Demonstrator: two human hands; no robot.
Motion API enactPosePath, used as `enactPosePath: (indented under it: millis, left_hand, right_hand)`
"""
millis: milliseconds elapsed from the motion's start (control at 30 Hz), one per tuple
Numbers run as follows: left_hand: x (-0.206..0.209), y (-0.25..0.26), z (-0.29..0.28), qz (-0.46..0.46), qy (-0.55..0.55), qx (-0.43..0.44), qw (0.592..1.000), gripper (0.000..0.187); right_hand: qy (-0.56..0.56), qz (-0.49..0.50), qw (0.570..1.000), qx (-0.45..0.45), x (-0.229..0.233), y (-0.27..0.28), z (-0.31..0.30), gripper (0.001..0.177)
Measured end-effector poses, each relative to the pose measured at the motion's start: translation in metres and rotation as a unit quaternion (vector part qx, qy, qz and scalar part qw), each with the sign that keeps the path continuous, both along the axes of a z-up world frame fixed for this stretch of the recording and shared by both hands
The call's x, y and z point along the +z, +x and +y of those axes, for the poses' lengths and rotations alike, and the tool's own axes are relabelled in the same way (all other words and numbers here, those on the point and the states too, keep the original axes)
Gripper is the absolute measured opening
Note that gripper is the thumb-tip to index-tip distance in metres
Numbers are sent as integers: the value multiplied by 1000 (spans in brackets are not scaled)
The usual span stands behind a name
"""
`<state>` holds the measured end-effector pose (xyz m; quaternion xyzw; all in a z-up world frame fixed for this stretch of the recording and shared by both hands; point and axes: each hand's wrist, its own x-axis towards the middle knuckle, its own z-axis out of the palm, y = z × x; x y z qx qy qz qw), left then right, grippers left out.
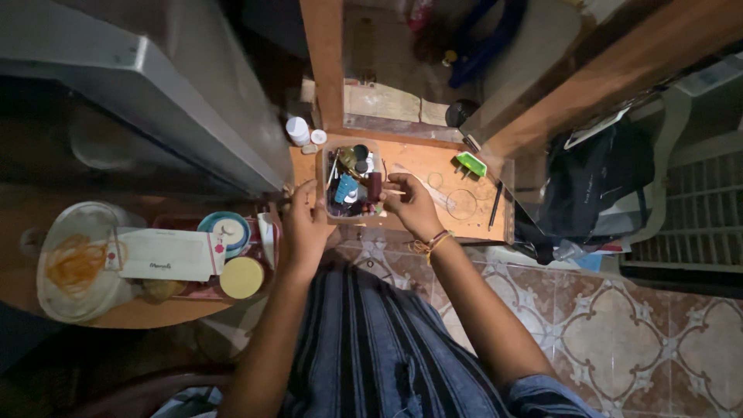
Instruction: The person organizes various small items on a cluttered wooden table. They pick up and place down objects such as a pink basket, a small container, a tube, and a pen, moving them between the table surface and the basket.
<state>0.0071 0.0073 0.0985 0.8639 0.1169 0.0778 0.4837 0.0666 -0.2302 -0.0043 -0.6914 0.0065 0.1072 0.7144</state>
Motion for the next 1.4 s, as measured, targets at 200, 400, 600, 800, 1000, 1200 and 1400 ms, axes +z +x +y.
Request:
enactPosePath:
  millis: [200, 400, 600, 800, 1000, 1200, 1400]
  left_hand:
    - [7, 0, -3, 219, 115, -18, 969, 45]
    - [-60, 10, 3, 193, 123, 6, 974, 38]
    - [-152, 31, 5, 56, 202, 55, 976, 28]
    - [-153, 23, 0, -6, 77, 7, 997, 21]
    - [-80, 12, -16, -16, -42, -44, 998, 24]
    - [34, 2, -37, -102, -93, -98, 985, 29]
    - [119, 1, -45, -146, -84, -157, 973, 27]
  right_hand:
    - [-188, -102, 977, 17, 21, -2, -1, 34]
    - [-373, -193, 901, 105, 41, -25, 8, 40]
    - [-371, -135, 906, 154, 37, -41, 12, 43]
    - [-385, -228, 890, 93, 43, -42, 5, 42]
    - [-343, -261, 901, 43, 103, -58, 1, 38]
    - [-334, -319, 886, -54, 163, -69, -12, 34]
    - [-348, -399, 839, -128, 224, -71, -38, 32]
